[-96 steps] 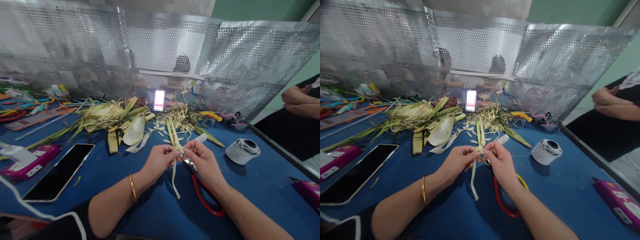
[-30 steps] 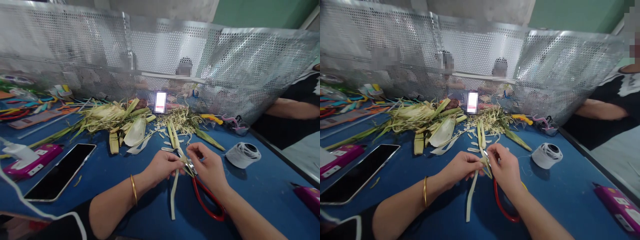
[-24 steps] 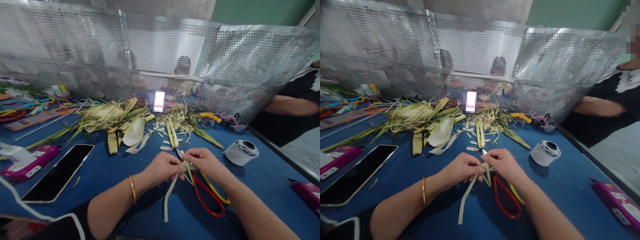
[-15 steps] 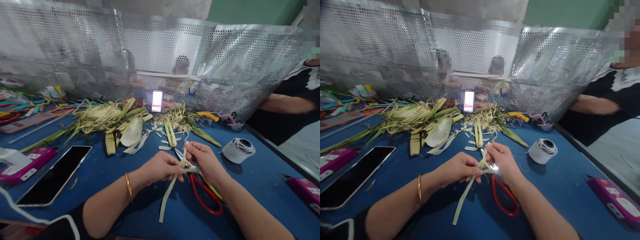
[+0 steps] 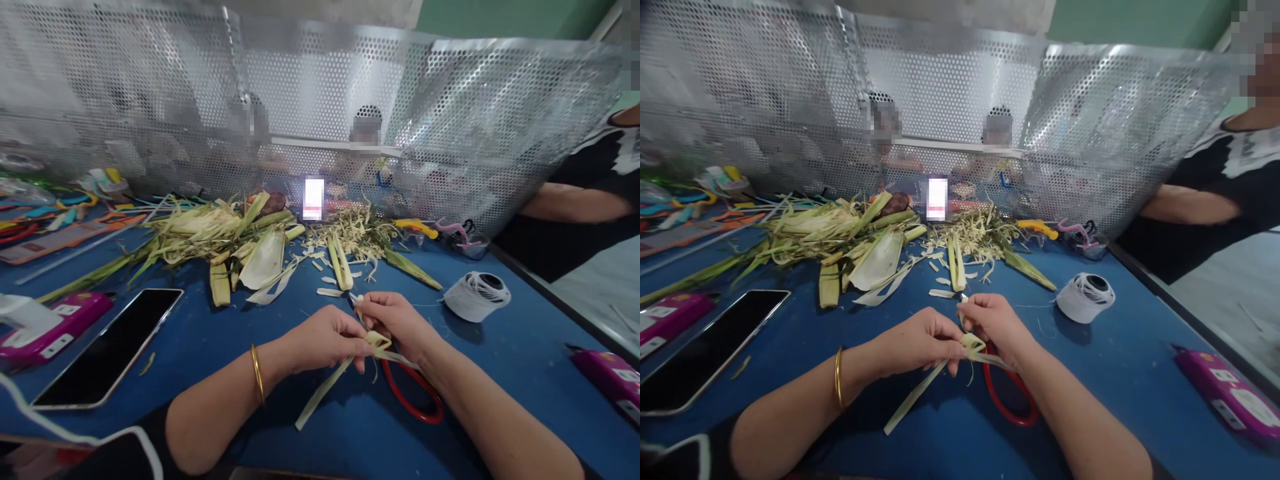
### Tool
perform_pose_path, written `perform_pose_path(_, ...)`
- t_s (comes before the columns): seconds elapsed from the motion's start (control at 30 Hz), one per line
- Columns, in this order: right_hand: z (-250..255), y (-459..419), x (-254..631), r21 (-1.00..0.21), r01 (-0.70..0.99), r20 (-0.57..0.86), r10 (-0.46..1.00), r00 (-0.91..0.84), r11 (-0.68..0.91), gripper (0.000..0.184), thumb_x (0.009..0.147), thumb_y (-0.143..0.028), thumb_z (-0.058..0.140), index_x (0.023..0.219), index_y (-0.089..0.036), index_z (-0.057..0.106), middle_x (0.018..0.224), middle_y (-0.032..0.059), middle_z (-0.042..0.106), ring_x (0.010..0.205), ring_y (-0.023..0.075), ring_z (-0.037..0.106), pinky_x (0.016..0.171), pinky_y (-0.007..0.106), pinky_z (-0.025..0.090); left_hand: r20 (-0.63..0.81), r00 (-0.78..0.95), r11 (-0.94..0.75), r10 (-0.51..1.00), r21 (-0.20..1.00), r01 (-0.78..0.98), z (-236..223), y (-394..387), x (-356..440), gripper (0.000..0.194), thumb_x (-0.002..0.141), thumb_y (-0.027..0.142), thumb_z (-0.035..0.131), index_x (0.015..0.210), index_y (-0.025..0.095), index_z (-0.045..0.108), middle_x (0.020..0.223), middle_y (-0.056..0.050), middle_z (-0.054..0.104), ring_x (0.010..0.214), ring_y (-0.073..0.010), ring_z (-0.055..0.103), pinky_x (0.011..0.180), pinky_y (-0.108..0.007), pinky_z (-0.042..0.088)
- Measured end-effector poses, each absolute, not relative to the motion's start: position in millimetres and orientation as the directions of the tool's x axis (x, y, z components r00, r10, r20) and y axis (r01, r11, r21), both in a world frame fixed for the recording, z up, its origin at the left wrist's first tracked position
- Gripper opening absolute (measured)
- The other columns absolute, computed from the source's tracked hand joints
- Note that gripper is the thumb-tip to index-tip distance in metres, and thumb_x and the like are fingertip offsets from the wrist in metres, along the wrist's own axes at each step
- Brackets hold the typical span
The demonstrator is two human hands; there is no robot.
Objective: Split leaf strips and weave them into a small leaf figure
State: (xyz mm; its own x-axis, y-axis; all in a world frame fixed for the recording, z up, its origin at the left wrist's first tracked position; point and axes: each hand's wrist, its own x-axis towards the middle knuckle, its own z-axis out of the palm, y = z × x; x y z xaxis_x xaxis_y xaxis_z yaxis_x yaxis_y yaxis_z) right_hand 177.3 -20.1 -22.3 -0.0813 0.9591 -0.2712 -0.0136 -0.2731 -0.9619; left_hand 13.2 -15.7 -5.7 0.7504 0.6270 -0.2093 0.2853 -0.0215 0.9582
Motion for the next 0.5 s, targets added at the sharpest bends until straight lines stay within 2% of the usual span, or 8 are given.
perform_pose_path(0.1,-22.3,-20.1,177.7,-0.975,-0.092,-0.204,0.979,0.022,-0.202,0.041,0.058,-0.049,0.077,0.051,-0.017,0.053,0.043,-0.0057,0.051,0.032,0.0032,0.035,0.034,0.018,0.025,-0.211,0.755,0.008,0.621,0.965,0.263,-7.1,-14.5,13.1,0.026,0.076,0.034,0.061,0.059,0.014,0.064,0.045,0.004,0.048,0.041,-0.0063,0.034,0.044,-0.022,0.023)
perform_pose_path(0.2,-19.8,-22.2,179.0,-0.981,-0.098,-0.169,0.986,-0.007,-0.169,0.040,0.061,-0.051,0.076,0.055,-0.016,0.056,0.045,-0.0046,0.053,0.036,0.0053,0.041,0.036,0.019,0.031,-0.207,0.726,0.032,0.656,0.968,0.248,-7.6,-14.0,13.6,0.035,0.077,0.044,0.059,0.058,0.014,0.060,0.053,0.002,0.055,0.042,-0.0064,0.036,0.045,-0.022,0.026)
perform_pose_path(0.3,-19.3,-23.5,180.1,-0.982,-0.047,-0.177,0.982,-0.057,-0.180,0.039,0.064,-0.050,0.075,0.056,-0.017,0.056,0.042,-0.0064,0.049,0.035,0.0047,0.038,0.036,0.018,0.027,-0.199,0.676,-0.010,0.710,0.956,0.292,-6.7,-14.6,14.6,0.045,0.081,0.052,0.053,0.054,0.016,0.054,0.047,0.003,0.046,0.042,-0.0071,0.033,0.045,-0.023,0.024)
perform_pose_path(0.37,-20.6,-23.3,180.3,-0.985,-0.018,-0.170,0.984,-0.050,-0.171,0.037,0.065,-0.048,0.074,0.056,-0.017,0.056,0.042,-0.0067,0.049,0.035,0.0039,0.035,0.036,0.018,0.024,-0.169,0.678,-0.085,0.715,0.942,0.324,-6.4,-15.2,15.3,0.046,0.084,0.050,0.049,0.052,0.017,0.051,0.044,0.004,0.041,0.043,-0.0076,0.033,0.046,-0.023,0.024)
perform_pose_path(0.5,-24.0,-22.1,177.8,-0.985,-0.009,-0.173,0.984,-0.042,-0.173,0.034,0.064,-0.043,0.074,0.054,-0.017,0.055,0.050,-0.0033,0.058,0.034,0.0032,0.034,0.035,0.019,0.022,-0.085,0.776,-0.242,0.625,0.924,0.297,-7.4,-15.5,16.2,0.042,0.086,0.037,0.048,0.050,0.016,0.050,0.050,0.003,0.048,0.050,-0.0082,0.040,0.054,-0.022,0.030)
